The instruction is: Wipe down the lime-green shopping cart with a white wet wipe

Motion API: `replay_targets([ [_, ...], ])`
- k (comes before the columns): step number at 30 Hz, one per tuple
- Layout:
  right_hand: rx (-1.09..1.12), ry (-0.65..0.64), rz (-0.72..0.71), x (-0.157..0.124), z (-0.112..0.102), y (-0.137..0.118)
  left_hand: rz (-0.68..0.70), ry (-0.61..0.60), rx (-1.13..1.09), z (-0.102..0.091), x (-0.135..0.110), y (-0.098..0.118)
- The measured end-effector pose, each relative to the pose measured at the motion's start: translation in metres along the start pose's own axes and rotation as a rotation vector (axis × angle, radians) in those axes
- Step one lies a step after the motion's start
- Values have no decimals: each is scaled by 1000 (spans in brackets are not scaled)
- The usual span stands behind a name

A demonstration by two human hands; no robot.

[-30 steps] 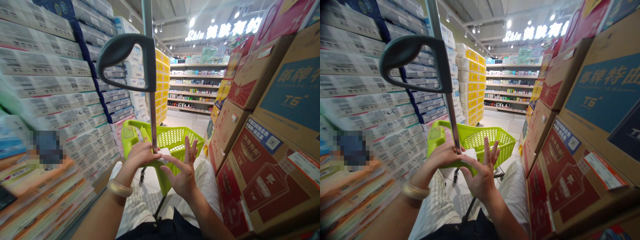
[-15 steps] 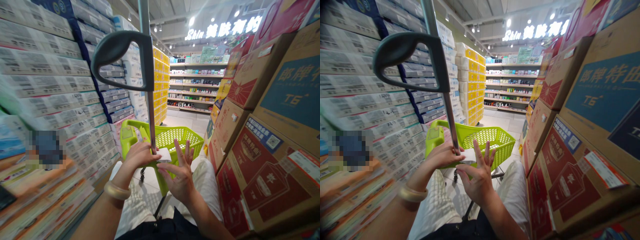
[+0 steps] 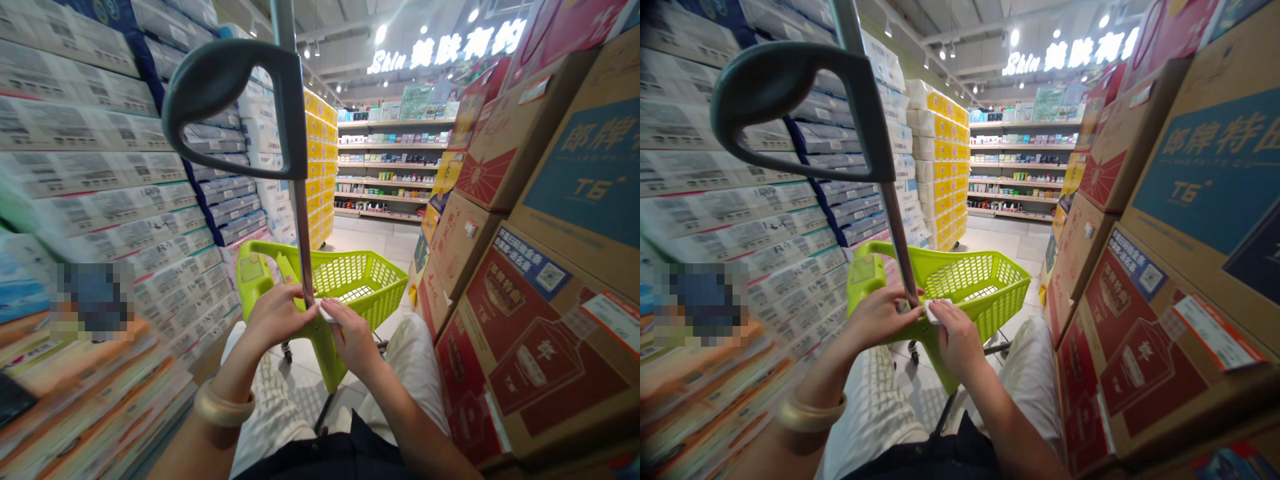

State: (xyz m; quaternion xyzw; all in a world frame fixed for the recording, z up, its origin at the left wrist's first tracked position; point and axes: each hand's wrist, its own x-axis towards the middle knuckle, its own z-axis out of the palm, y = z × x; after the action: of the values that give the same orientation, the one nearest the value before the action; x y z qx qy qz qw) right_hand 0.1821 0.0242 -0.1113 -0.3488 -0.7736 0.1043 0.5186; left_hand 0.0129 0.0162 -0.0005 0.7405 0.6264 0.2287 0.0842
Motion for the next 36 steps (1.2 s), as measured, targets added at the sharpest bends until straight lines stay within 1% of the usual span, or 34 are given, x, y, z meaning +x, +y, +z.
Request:
replay_targets([
  [2, -47, 48, 67, 1, -2, 5, 20, 24, -33, 0, -1, -2],
  [4, -61, 75, 101, 3, -1, 5, 29, 11, -47, -1, -2, -2],
  [5, -45, 66, 85, 3, 0, 4, 28, 1, -41, -1, -3, -1],
  [8, 28, 10, -21, 5, 5, 1, 21, 2, -4, -1, -4, 2],
  [10, 28, 8, -31, 6, 6, 4, 19, 14, 10, -2, -5, 2],
  [14, -74, 93, 117, 7, 5, 15, 25, -4, 12, -2, -4, 1],
  [15, -78, 101, 132, 7, 5, 15, 25, -4, 14, -1, -4, 1],
  [16, -62, 95, 121, 7, 6, 14, 21, -1, 18, -1, -3, 0],
  [20, 65, 21, -23, 5, 8, 6, 11, 16, 33, 1, -2, -2],
  [22, 64, 42, -17, 4, 8, 7, 17, 11, 29, 1, -2, -3],
  [24, 20, 98, 47, 4, 8, 11, 18, 4, 25, 0, -2, -3],
  [26, -11, 126, 93, 4, 8, 13, 15, 6, 23, 0, -2, -4],
  [28, 9, 100, 67, 5, 9, 11, 18, 20, 20, 0, -2, -4],
  [30, 53, 52, 1, 4, 10, 7, 21, 34, 22, 0, -2, -4],
  [32, 69, 40, -27, 3, 10, 8, 23, 35, 27, 0, -2, -4],
  [33, 56, 53, -11, 3, 10, 11, 23, 29, 28, 0, -2, -4],
  [36, -24, 124, 100, 0, 9, 21, 27, 11, 20, -1, -2, -4],
])
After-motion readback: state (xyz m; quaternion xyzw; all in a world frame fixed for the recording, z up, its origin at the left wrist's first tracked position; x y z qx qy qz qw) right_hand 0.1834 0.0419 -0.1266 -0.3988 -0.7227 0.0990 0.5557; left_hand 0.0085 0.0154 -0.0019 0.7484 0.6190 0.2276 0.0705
